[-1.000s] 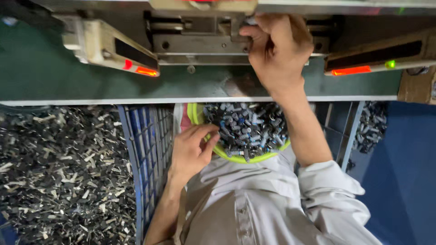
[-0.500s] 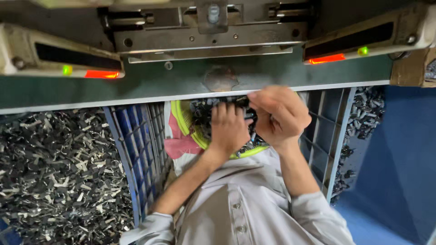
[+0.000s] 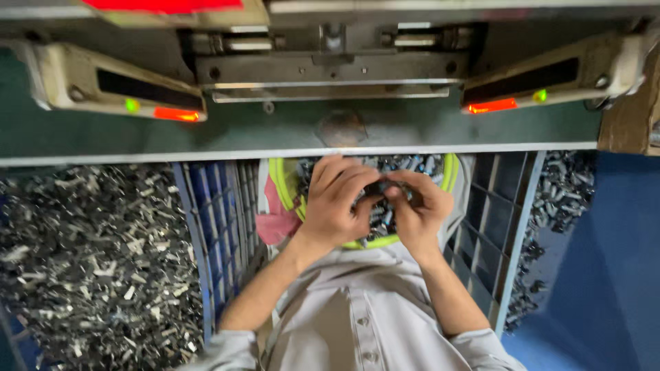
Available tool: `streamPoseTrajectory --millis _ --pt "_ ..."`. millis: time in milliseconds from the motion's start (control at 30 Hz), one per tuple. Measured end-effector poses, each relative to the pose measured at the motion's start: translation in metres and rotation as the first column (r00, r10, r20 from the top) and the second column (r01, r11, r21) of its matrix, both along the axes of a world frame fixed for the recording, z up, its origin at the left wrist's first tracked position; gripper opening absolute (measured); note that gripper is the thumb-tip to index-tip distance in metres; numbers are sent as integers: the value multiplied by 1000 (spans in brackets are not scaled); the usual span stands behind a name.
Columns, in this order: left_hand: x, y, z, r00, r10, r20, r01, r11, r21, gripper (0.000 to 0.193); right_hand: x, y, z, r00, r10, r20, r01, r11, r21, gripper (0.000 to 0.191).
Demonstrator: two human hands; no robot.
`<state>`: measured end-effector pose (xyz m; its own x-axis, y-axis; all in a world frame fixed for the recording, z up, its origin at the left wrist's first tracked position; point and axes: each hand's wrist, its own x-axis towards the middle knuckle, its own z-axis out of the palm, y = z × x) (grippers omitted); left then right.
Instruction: The person picks small metal components one at a time from a bin on their lap, turns and checks each part in both hands, and places selected parts into the slot of the machine in front of them, occasionally reaching into a larger parts bin beside the machine.
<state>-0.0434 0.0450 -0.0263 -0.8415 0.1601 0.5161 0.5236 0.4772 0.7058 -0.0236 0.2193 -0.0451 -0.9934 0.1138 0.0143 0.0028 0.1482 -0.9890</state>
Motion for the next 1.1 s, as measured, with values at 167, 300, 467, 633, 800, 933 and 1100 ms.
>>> streamPoseTrajectory --millis 167,300,467,633,800,933,1100 --pt "6 -10 -1 965 110 -237 -117 993 -16 29 5 -2 -12 986 159 44 -119 872 -475 28" --pt "6 -24 -7 946 13 -323 -50 993 -106 33 -1 -11 -27 979 173 109 -88 838 -539 33" --pt "14 -47 1 909 13 -416 -52 995 -82 27 -25 -15 -24 997 63 -34 -69 719 -692 33" --pt "15 -44 -2 967 253 -42 -245 959 140 25 -67 -21 53 962 82 -262 -93 995 -31 39" --pt "35 -27 -13 669 -290 684 -406 628 664 20 -155 -47 97 635 329 -699 94 865 493 28" --pt "45 -31 -26 858 -366 360 -128 526 841 9 -180 -59 86 692 359 -626 157 772 616 18" --pt "42 -38 -32 876 -321 361 -184 469 864 34 -173 -64 123 659 528 -536 -141 787 601 26"
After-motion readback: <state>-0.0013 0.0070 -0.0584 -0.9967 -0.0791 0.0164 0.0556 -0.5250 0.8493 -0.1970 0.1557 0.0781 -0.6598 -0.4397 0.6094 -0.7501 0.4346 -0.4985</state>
